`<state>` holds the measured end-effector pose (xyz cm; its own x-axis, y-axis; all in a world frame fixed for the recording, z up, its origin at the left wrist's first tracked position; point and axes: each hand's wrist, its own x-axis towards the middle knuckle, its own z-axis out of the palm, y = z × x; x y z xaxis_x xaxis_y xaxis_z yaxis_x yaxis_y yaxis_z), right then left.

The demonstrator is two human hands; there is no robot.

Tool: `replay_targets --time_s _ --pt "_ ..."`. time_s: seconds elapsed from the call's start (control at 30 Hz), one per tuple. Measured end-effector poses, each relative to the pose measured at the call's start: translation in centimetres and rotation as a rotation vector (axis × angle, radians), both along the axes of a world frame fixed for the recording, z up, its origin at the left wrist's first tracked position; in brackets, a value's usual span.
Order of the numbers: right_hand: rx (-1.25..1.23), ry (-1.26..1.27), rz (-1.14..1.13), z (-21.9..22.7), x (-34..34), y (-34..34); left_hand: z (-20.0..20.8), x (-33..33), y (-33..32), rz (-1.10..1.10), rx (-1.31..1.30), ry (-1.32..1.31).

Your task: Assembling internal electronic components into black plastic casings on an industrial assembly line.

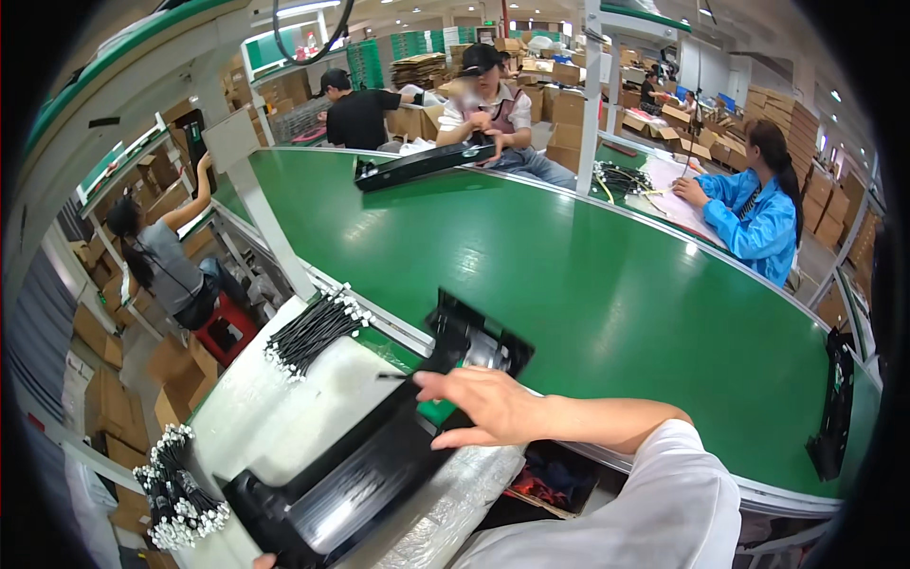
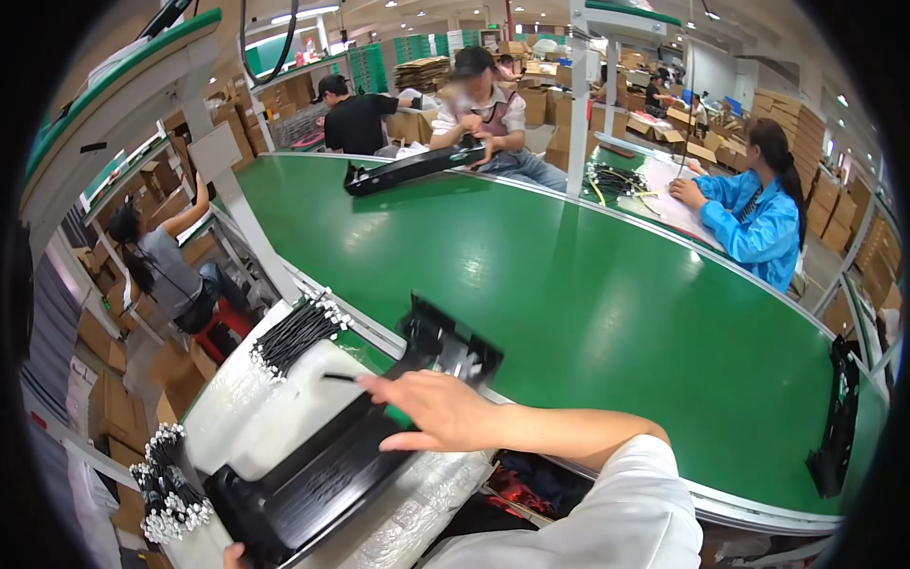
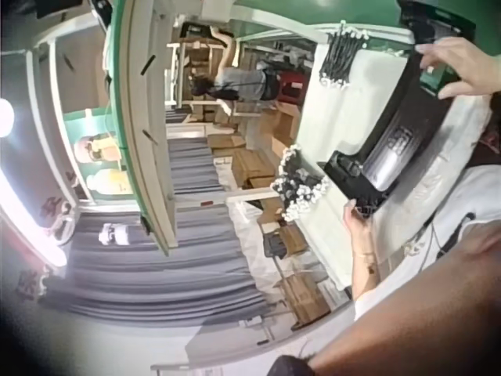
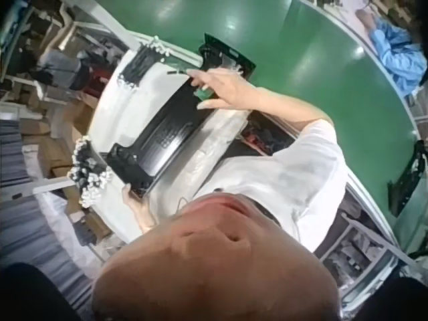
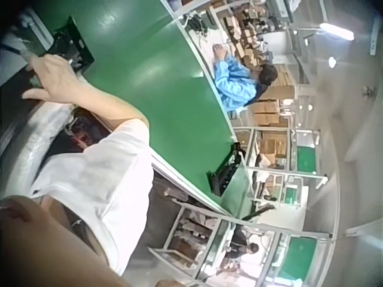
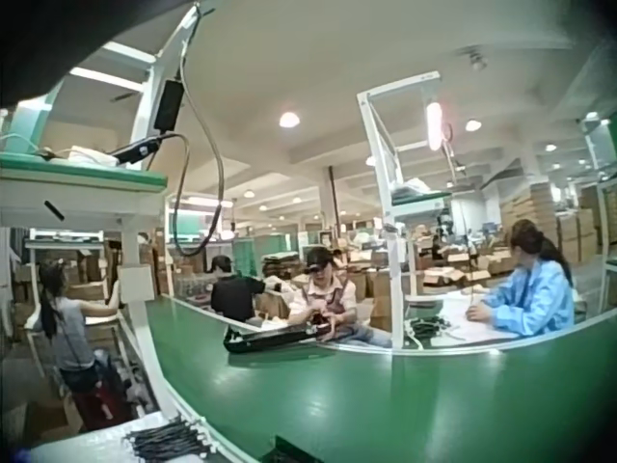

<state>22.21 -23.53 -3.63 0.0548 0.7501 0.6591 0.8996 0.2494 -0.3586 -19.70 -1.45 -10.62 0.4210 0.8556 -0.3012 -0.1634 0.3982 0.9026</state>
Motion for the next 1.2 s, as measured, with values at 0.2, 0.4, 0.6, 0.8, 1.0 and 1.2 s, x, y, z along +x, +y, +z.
replay_targets --time_s 0.2,0.4,0.6,0.8,1.0,1.2 --pt "-0.181 0.181 -0.017 -5.0 -3.5 1.0 -1.4 -12.2 -0.1 0.123 0.177 0.399" --pt "-0.084 0.295 0.103 -3.1 -2.6 5.9 8.2 -0.6 0.6 0.275 1.293 1.090" --pt "-0.296 0.430 0.086 2.1 1.6 7.5 10.1 16.7 -1.2 -0.378 1.392 0.481" --pt "-0.975 0.399 0.371 5.1 3.3 8.6 2.7 23.8 -2.6 -0.856 1.060 0.289" --pt "-1.194 0.622 0.513 3.3 4.1 9.3 -1.7 25.5 -4.5 -0.790 1.086 0.078" --pt "-1.256 0.510 0.427 1.6 4.2 9.6 -2.2 25.6 -5.0 -0.645 1.142 0.076"
